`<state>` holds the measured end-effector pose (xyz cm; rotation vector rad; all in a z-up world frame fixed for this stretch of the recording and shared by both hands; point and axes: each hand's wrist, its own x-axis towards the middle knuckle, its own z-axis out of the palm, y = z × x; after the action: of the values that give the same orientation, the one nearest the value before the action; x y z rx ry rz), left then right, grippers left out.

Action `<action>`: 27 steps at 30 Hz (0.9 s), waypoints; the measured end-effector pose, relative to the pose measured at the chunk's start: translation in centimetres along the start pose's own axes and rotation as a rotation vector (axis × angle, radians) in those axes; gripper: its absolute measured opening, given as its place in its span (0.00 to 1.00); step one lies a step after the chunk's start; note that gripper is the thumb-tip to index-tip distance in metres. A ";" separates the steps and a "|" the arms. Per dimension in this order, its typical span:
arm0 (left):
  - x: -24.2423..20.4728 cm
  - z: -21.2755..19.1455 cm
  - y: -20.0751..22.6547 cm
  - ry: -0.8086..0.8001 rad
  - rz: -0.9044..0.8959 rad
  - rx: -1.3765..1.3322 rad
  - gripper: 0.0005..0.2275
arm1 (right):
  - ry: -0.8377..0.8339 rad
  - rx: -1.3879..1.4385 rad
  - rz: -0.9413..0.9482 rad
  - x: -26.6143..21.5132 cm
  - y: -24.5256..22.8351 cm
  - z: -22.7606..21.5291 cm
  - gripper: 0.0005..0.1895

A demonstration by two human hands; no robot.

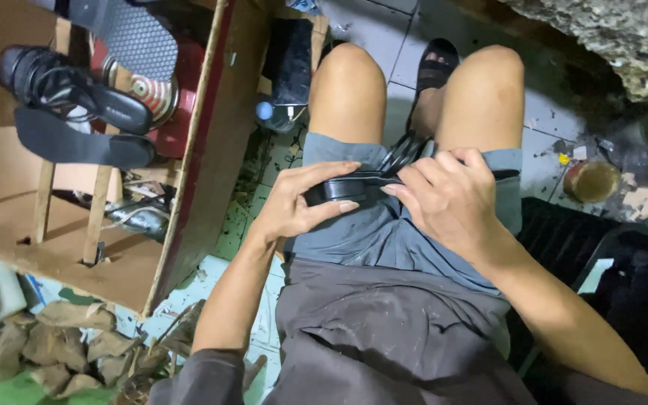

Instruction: Assembling sandals by attaching straps to soles and using a small hammer to secure them.

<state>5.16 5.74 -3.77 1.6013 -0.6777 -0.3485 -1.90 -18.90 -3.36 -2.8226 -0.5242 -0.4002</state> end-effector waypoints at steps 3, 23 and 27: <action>0.7 -0.3 0.8 -0.034 -0.021 -0.011 0.18 | 0.018 -0.012 0.016 -0.1 -0.2 -0.2 0.13; 3.1 3.6 1.0 -0.242 -0.110 0.676 0.17 | 0.102 0.012 -0.095 -0.2 1.4 -1.8 0.12; 3.4 3.7 0.8 -0.236 -0.129 0.648 0.16 | 0.118 0.036 -0.100 -0.7 1.8 -1.1 0.12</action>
<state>5.46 0.75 -2.97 2.2494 -0.9307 -0.4451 -2.04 -21.10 -2.83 -2.7254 -0.6418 -0.5672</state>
